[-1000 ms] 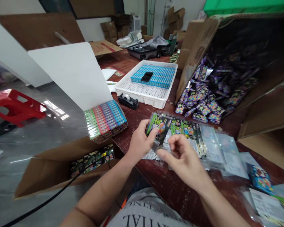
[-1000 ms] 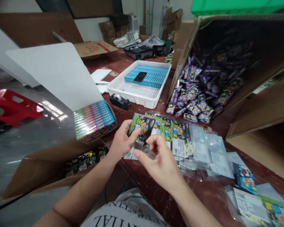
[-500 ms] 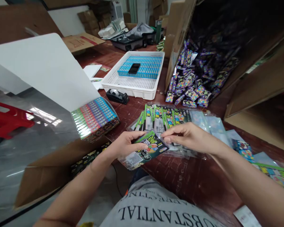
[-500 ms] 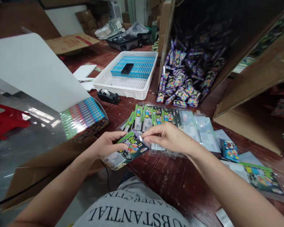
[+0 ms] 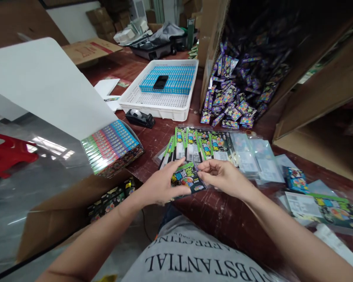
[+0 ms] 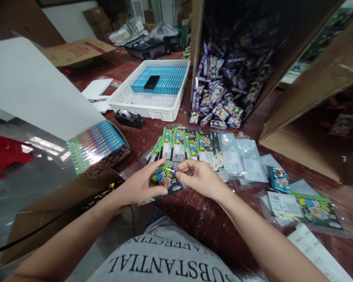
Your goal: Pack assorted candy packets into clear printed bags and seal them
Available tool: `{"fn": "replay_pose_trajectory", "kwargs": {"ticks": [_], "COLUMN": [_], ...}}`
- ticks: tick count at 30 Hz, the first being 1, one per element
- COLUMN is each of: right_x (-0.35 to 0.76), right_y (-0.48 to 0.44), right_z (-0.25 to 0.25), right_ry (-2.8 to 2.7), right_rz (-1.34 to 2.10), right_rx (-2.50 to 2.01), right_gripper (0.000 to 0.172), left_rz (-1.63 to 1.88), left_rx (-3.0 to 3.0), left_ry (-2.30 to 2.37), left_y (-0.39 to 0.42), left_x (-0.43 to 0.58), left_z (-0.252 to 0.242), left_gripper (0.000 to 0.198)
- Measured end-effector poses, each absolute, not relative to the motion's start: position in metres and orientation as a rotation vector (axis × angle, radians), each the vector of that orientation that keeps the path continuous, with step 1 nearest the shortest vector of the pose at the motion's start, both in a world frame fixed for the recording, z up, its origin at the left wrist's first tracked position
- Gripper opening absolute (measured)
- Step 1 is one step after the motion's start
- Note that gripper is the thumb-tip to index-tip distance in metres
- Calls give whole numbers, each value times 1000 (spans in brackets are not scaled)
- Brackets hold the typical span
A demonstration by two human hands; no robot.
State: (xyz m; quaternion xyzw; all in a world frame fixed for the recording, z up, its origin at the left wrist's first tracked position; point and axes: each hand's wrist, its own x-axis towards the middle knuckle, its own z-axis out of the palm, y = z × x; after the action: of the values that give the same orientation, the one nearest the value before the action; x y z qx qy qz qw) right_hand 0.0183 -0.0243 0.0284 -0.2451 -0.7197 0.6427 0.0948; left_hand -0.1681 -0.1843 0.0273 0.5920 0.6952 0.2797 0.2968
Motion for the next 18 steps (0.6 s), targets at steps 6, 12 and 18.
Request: {"fn": "replay_pose_trajectory", "kwargs": {"ticks": [6, 12, 18], "right_x": [20, 35, 46], "right_y": [-24, -28, -35], "right_z": [23, 26, 29], "right_ry": [-2097, -2413, -2504], "right_rz": [2004, 1100, 756], "right_rx": [-852, -562, -650], "right_gripper": [33, 18, 22], "left_rz": [667, 637, 488], "left_rx": [1722, 1859, 2037], "left_ry": [2073, 2117, 2280], "left_y": [-188, -187, -187], "left_x": [-138, -141, -134], "left_z": [11, 9, 14], "left_gripper": [111, 99, 93]}}
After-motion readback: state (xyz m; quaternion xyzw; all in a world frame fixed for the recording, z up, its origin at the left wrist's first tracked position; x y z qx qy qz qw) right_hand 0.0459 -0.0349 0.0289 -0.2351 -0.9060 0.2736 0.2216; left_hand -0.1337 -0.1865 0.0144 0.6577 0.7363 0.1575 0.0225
